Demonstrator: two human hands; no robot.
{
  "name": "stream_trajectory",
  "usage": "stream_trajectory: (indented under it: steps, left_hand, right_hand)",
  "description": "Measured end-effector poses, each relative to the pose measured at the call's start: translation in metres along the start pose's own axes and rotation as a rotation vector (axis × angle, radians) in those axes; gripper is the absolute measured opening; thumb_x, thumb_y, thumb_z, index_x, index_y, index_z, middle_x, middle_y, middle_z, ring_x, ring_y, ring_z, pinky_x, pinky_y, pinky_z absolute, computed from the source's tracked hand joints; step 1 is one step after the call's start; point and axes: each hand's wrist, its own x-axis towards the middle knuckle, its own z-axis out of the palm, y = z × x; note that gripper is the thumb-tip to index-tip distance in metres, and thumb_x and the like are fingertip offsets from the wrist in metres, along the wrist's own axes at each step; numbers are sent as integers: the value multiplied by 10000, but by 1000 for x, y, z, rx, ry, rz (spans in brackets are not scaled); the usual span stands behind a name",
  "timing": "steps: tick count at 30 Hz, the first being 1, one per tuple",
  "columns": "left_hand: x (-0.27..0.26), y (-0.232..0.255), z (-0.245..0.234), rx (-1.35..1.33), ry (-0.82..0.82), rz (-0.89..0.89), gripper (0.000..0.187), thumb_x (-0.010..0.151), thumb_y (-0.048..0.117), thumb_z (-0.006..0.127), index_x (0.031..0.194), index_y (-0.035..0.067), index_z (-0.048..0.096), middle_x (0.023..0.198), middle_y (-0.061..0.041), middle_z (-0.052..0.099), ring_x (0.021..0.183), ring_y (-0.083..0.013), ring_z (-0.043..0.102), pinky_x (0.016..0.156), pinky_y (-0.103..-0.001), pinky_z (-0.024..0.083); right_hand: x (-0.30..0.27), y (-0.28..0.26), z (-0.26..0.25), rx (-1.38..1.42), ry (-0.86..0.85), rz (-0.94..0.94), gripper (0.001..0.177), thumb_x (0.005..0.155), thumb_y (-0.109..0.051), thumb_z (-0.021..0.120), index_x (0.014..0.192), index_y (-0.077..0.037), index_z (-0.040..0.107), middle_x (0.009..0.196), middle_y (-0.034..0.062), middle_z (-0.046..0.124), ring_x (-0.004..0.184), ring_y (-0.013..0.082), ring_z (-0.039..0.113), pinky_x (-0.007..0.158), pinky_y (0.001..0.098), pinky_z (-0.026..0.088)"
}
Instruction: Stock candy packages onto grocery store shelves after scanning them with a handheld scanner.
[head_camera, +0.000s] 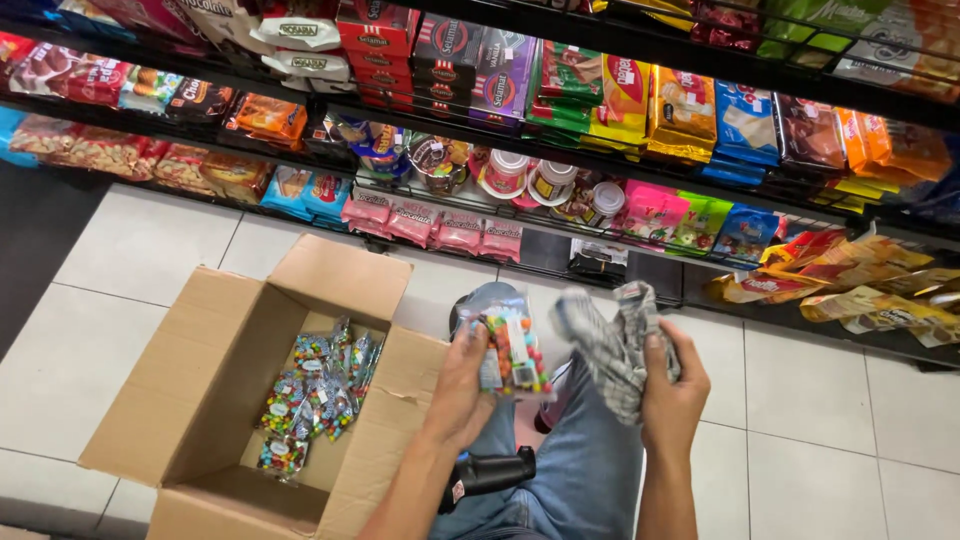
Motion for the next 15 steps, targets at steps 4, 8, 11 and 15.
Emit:
stream_trajectory:
  steps: [4,8,11,15]
  left_hand:
    - [11,-32,-7,-56,-188,-51,494,1083,494,549,1403,122,483,1052,-103,660,840,-217,683,661,-372,605]
    - [6,-23,32,99,-45,-157,631,945,562,516,1479,247,400,1235,1,638,1063,-128,670,804,-295,620]
    - [18,-38,4,46,-76,-129,704,969,554,531,1576,243,353,1341,-22,606,1146,-135,635,909,-279,588]
    - [12,-31,0,9,-167,-9,720,1013,484,537,1634,185,328,1396,-40,574,1135,-124,614,861,-290,541]
  right_hand:
    - [-7,3,15,50,-13,-95,343,1057,-210,579,1336,-24,651,1263,120,702,1182,195,626,1039,342,476]
    - [-48,-56,43,-97,-324,-469,468,1014,-289,577,1405,-32,594,1425,221,613,1339,352,553,1103,422,424]
    - [-57,-60,48,-87,-363,-527,570,892,-268,720,1402,-52,589,1430,216,585,1308,389,572,1068,430,464]
    - [-67,-49,42,-126,-423,-557,602,771,-196,809,1346,-109,655,1377,153,632,1265,364,617,1052,434,499]
